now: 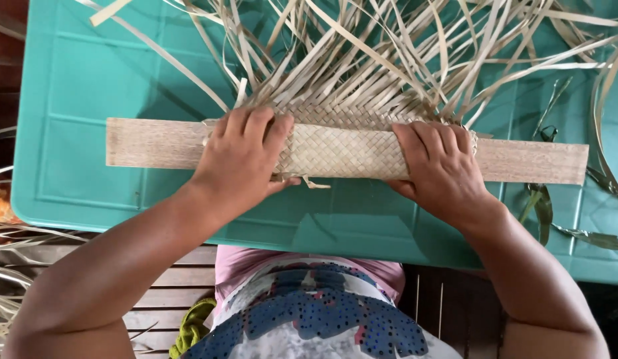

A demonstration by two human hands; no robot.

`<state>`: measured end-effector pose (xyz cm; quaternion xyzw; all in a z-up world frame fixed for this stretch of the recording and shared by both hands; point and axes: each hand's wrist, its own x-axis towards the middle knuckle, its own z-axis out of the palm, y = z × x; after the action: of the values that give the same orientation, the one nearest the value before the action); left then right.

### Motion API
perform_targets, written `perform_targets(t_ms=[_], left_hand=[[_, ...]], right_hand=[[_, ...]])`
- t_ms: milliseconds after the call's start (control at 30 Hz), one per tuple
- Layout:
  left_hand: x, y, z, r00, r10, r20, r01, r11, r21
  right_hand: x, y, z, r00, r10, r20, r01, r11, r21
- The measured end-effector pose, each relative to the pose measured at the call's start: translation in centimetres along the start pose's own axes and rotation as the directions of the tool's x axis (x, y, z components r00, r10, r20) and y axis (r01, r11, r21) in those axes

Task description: The person weaves dried plant fibers into a mat using two wooden boards as a frame. They interlace the fibers by hand, then roll the mat around one board to compact the weave and secure the edge.

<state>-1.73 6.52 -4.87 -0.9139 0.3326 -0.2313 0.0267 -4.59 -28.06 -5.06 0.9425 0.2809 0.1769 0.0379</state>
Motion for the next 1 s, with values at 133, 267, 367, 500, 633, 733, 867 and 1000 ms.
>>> perform_targets(t_ms=[133, 267, 367, 500, 633, 733, 867, 1000], left_hand=[[0.6, -0.5, 0.2, 1.0, 0.01, 0.005, -0.01, 1.0, -0.021], [2.0, -0.8, -0.5, 0.973, 0.038, 0.226, -0.01, 0.992, -0.124], [2.4, -0.9, -0.2, 0.945, 0.053, 0.324, -0.001, 0.988, -0.157], [2.8, -0.9, 1.0, 0.916, 0.07, 0.396, 0.011, 0.98, -0.199], [3.9, -1.5, -0.2, 0.863, 0.121, 0.49, -0.012, 0.976, -0.219], [4.3, -1.8, -1.0, 0.841, 0.132, 0.524, 0.0, 0.97, -0.244], [5.0, -1.9, -2.0, 0.773, 0.147, 0.617, 0.084, 0.941, -0.329], [5.3, -1.8, -2.4, 0.762, 0.168, 0.626, 0.108, 0.919, -0.378]], right_hand=[[0.0, 0.0, 0.1, 1.0, 0.014, -0.018, -0.013, 0.999, 0.039], [-0.1, -0.1, -0.1, 1.0, 0.015, 0.018, -0.016, 0.999, 0.034], [0.2, 0.0, -0.5, 0.999, 0.011, 0.04, -0.014, 0.997, 0.077], [0.2, 0.2, -0.6, 0.999, 0.007, 0.047, -0.012, 0.995, 0.096], [-0.3, 0.4, 0.0, 0.998, 0.022, 0.053, -0.026, 0.996, 0.083], [0.0, 0.2, -0.4, 0.999, 0.015, 0.045, -0.019, 0.996, 0.092], [0.1, 0.0, -0.5, 0.999, 0.02, 0.043, -0.024, 0.996, 0.086], [-0.2, 0.7, 0.2, 0.998, 0.013, 0.06, -0.018, 0.997, 0.08]])
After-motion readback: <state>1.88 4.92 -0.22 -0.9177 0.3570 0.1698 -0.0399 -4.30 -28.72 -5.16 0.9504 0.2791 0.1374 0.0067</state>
